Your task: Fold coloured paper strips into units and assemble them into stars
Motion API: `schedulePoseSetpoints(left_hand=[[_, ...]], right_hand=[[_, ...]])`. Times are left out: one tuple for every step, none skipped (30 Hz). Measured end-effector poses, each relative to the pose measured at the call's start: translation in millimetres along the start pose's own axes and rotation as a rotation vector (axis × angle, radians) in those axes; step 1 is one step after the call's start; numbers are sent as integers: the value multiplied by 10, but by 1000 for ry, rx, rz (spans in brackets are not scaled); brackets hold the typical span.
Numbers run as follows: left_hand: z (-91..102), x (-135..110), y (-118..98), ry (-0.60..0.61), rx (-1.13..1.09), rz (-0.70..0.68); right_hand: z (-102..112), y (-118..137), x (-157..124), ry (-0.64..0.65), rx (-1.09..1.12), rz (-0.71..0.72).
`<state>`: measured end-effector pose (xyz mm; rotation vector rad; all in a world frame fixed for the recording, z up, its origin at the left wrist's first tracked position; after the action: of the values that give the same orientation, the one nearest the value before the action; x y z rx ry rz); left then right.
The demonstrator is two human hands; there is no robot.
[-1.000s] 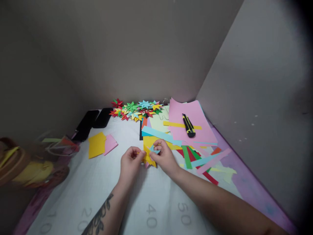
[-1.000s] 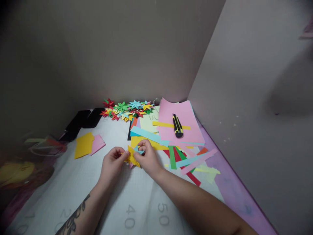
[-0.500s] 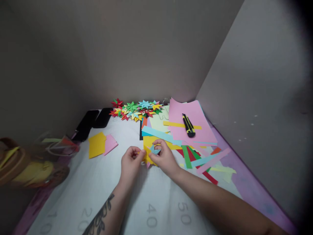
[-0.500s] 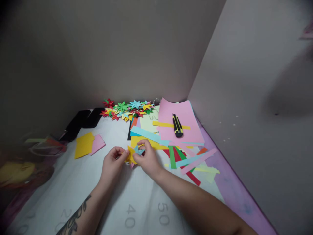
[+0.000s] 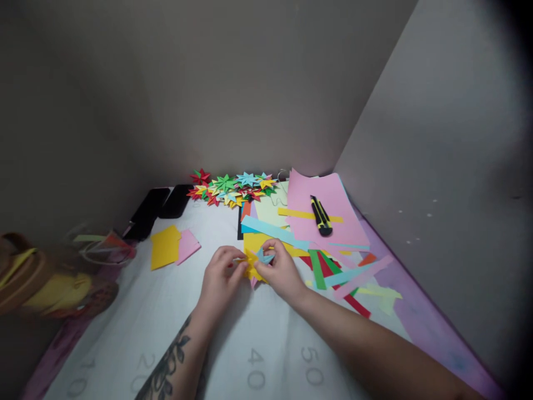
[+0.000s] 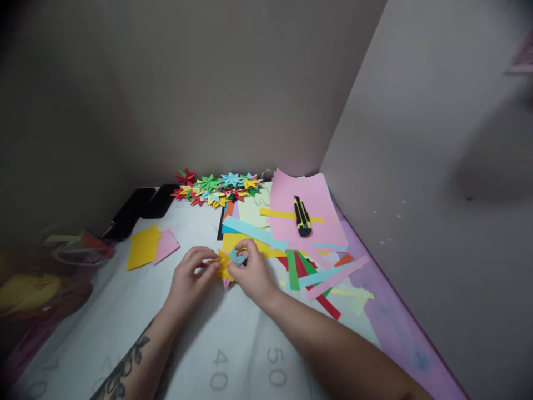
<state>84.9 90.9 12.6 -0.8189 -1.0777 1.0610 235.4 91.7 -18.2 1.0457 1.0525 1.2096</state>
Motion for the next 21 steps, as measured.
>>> schedulePoseSetpoints(left_hand=[[-8, -1, 5, 26, 18, -14], [-13, -2, 13, 43, 34, -20], [-16, -4, 22, 55, 48, -23], [-19, -6, 29, 64, 61, -29], [-20, -9, 35, 72, 73, -37], [-19, -13, 38, 78, 84, -48], [-19, -17, 40, 83, 93, -60], [-18, -22, 40, 88, 101, -72], [-16, -25, 38, 92, 108, -84], [-14, -27, 35, 94, 113, -95], [-12, -28, 32, 95, 116, -104], [-9, -26, 28, 94, 119, -113], [-6, -24, 24, 90, 122, -121], [-2, -20, 21, 85, 127, -131], [2, -16, 20, 77, 130, -142], [6, -13, 22, 73, 134, -155], [11, -10, 27, 68, 138, -171], [16, -8, 35, 63, 142, -187], [21, -8, 45, 59, 147, -203], [25, -9, 59, 58, 155, -216], [29, -10, 73, 57, 164, -225]], right_hand=[[4, -2, -1, -6, -16, 7], [8, -3, -3, -13, -33, 12], [11, -5, -4, -19, -48, 15], [13, -6, -5, -23, -57, 15], [13, -5, -5, -24, -59, 16], [11, -3, -5, -22, -56, 19], [9, 1, -4, -18, -48, 22], [6, 6, -4, -12, -36, 23], [4, 12, -3, -8, -20, 21], [3, 18, -1, -4, -3, 19], [3, 24, 1, -1, 14, 15], [4, 30, 3, 4, 28, 10], [7, 34, 6, 6, 41, 2], [10, 38, 8, 7, 55, -7], [13, 40, 11, 7, 68, -17], [16, 40, 13, 8, 81, -30], [19, 40, 15, 8, 95, -42], [21, 39, 17, 8, 108, -50], [22, 37, 18, 9, 118, -53], [23, 35, 19, 12, 124, -54], [24, 32, 19, 14, 129, -55]])
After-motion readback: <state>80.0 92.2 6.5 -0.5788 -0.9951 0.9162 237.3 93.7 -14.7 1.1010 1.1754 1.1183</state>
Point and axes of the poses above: each hand's wrist, its own x-axis towards the middle knuckle, its own z-axis out of the back of the hand, y = z × x, the point moved 2 cm from there along x, towards the middle knuckle, and after that the axes turned 12 degrees about -x, right-handed, at the moved point
